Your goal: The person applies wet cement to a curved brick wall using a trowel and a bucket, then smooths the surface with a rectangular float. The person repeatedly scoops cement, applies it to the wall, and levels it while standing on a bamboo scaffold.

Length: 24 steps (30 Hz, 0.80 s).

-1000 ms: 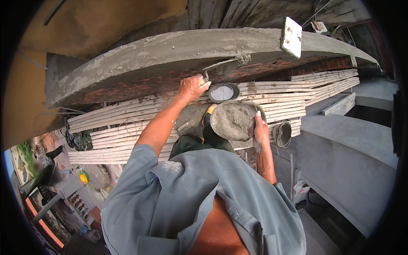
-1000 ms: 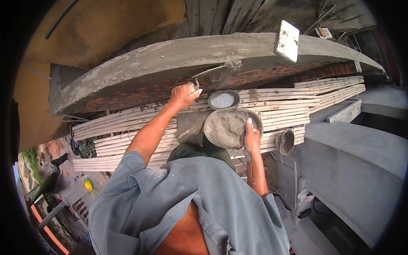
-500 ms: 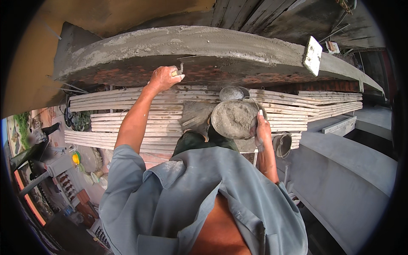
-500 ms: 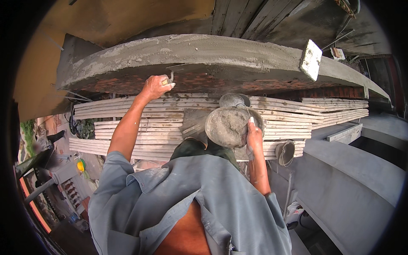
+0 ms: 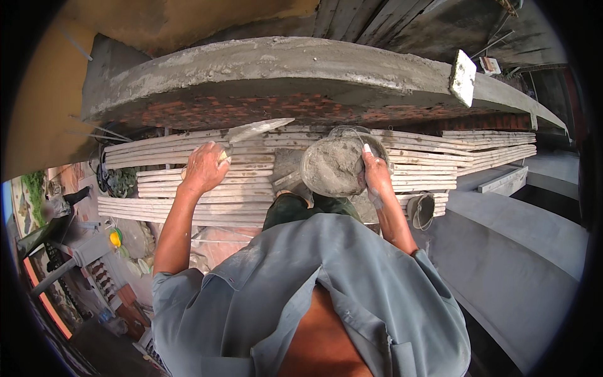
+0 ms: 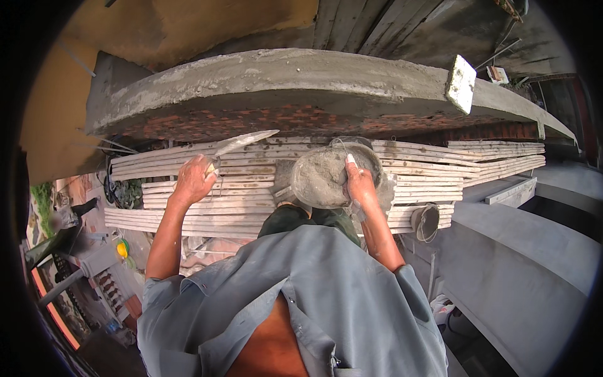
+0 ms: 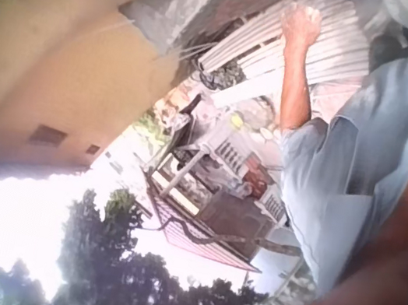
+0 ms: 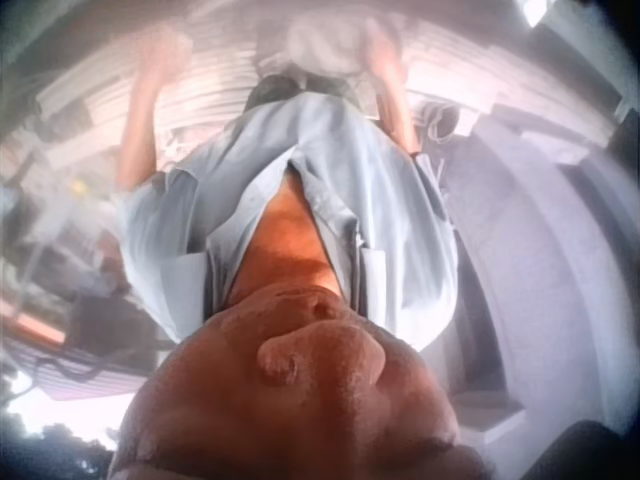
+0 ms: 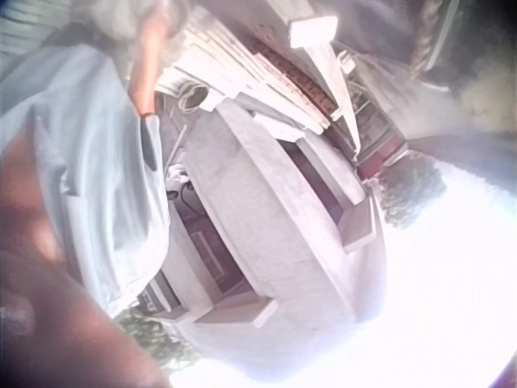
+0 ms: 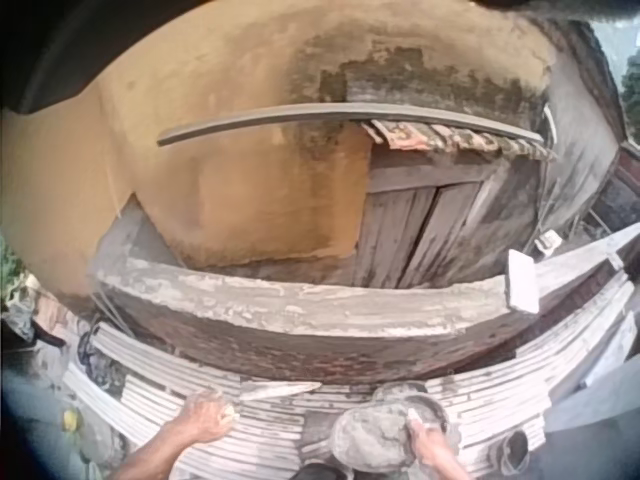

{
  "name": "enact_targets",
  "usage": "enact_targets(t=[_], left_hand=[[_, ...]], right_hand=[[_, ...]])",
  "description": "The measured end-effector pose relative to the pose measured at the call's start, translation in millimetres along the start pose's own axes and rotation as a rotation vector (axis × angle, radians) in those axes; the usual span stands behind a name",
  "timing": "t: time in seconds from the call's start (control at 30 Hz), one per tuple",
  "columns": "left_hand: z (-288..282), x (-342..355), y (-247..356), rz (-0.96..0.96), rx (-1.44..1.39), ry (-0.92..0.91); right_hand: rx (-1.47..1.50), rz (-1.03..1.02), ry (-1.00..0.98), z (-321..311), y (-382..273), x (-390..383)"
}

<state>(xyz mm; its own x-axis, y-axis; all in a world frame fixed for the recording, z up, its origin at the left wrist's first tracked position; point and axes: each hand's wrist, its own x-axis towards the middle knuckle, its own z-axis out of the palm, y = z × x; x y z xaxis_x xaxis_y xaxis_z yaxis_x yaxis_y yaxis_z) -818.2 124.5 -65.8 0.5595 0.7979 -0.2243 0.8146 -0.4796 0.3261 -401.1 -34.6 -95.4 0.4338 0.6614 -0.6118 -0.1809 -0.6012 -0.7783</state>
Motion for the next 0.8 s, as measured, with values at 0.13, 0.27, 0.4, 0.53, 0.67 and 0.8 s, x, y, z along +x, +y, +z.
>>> enact_targets(t=[0.13,0.27,0.4,0.53,0.67,0.8], left_hand=[[31,2,72,0.117,0.022,-0.252],[67,25,121,0.160,-0.007,-0.360],[108,48,150,0.180,0.054,-0.272],[134,59,157,0.182,0.091,-0.412],[137,71,140,0.097,-0.101,-0.594],[132,87,130,0.099,-0.305,-0.793]], right_hand=[[0.006,-0.022,-0.066,16,-15,-4],[-0.108,-0.024,-0.073,33,-28,-8],[-0.158,-0.050,-0.121,45,-34,-11],[-0.236,-0.079,-0.172,55,-38,-8],[-0.226,-0.101,-0.211,58,-41,-6],[-0.204,-0.056,-0.170,43,-38,-8]])
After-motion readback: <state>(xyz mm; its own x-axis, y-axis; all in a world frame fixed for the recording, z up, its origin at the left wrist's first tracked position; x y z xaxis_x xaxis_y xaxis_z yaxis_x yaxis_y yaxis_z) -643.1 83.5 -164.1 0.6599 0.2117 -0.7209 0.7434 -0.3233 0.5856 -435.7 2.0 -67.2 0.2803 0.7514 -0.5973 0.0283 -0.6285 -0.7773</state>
